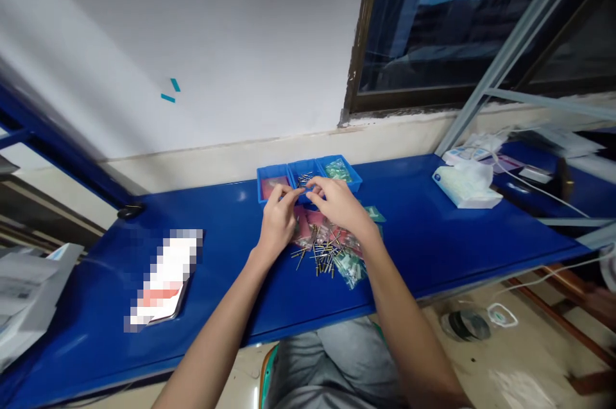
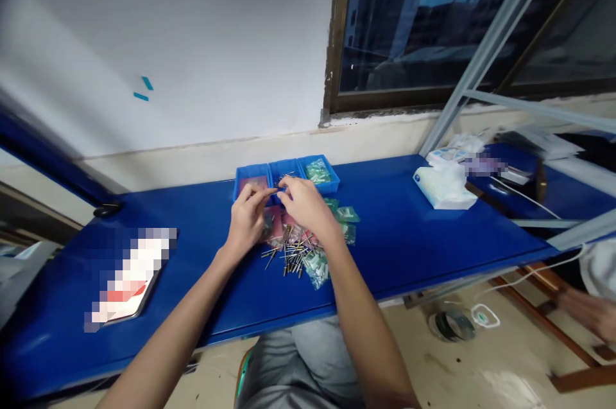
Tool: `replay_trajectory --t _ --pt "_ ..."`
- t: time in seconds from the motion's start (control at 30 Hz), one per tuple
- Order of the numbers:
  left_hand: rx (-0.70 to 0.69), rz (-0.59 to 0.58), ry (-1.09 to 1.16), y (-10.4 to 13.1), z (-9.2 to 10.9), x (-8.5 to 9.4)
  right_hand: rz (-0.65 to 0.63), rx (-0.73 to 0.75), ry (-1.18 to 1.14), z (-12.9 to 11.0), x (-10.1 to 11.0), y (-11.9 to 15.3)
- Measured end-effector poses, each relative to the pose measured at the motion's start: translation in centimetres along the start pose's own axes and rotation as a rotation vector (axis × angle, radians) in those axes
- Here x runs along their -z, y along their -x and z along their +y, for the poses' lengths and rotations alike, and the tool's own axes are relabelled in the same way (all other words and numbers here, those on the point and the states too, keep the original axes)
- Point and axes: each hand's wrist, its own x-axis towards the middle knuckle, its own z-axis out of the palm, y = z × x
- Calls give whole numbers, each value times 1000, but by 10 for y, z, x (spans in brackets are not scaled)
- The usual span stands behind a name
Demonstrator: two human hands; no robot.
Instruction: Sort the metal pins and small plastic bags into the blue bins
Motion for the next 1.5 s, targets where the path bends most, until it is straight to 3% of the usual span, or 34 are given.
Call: replay_trajectory --t 0.17,0.37,0.47,0.6,0.73,0.83,0.97,1.1,1.3,1.5 --pt "27 -21 8 0 0 0 -12 19 -78 2 -15 -1" --pt "12 -67 19 2 1 -2 -17 -69 -138 12 -10 -1" --pt "8 -97 5 1 1 1 -128 -82 -236 19 -3 -8" --pt "-7 -134 -13 1 1 5 -239 11 -274 28 3 -13" --pt "-8 -212 -79 2 4 5 -161 76 -251 33 0 -5" --pt "-20 -221 -106 3 9 3 -88 143 -213 31 -6 4" --pt "-20 -214 -145 4 10 1 19 128 -180 26 -14 14" --pt "-8 -183 -187 6 6 -2 7 141 -168 23 -19 18" --pt "42 -29 -99 7 3 -7 51 148 -185 23 -22 19" --pt "58 -13 -48 6 3 -8 70 143 -84 31 -21 13"
